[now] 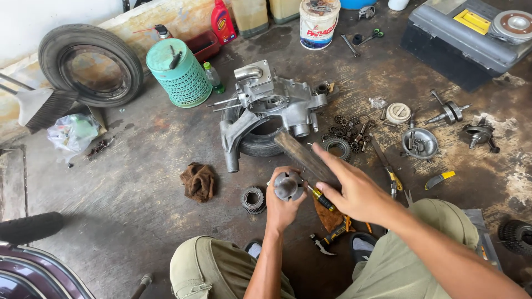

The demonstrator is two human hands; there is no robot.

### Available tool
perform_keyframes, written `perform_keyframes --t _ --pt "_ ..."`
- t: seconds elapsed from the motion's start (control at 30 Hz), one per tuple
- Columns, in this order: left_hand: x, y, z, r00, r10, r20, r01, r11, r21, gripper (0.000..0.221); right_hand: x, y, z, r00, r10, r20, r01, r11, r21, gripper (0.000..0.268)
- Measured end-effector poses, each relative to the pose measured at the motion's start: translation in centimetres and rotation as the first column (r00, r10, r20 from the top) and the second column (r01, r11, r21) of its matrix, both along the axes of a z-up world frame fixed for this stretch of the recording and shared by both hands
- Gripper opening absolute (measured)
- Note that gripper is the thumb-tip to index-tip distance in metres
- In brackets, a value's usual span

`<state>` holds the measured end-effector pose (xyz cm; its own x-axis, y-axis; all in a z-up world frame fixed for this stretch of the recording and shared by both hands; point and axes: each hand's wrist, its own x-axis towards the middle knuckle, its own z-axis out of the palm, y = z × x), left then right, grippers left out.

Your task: Repairing a motorcycle engine by cleaning and assembling the gear shaft into the crankcase

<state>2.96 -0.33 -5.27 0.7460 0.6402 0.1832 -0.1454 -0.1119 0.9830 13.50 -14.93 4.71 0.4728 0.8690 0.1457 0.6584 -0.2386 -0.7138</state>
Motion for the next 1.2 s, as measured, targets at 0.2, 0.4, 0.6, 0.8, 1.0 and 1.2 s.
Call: perform_keyframes --t 0.2,0.4,0.6,0.8,1.0,1.2 --pt "-0.5 0.4 -0.4 1.000 -0.007 -0.014 0.007 1.000 0.018 0.042 -4.6 -2.1 -1.1 0.984 -0.145 0.101 0.150 0.988 -0.043 0.071" --pt "-0.7 0.5 -1.3 0.996 -0.072 0.053 0.071 0.997 0.020 0.049 -8.4 -3.8 -2.7 0.935 -0.201 0.291 0.253 0.955 -0.153 0.067" --pt "-1.0 -1.4 3.0 0.997 0.019 -0.075 -0.009 0.990 0.140 0.036 -6.8 -1.6 -3.6 0.934 -0.198 0.298 0.238 0.965 -0.106 0.028" --pt "-1.5 -0.5 -0.4 0.989 -0.126 -0.075 0.137 0.975 0.175 0.043 -7.0 -2.6 -3.7 0.961 -0.187 0.205 0.205 0.977 -0.066 0.038" --pt "-1.5 0.1 0.1 0.992 -0.088 -0.088 0.100 0.984 0.147 0.044 -9.1 -4.9 -5.3 0.955 -0.226 0.193 0.242 0.968 -0.060 0.063" --pt "-1.3 0.2 0.8 1.000 -0.014 -0.014 0.019 0.914 0.406 0.034 -7.9 -2.9 -4.2 0.960 -0.229 0.162 0.231 0.973 0.005 0.020"
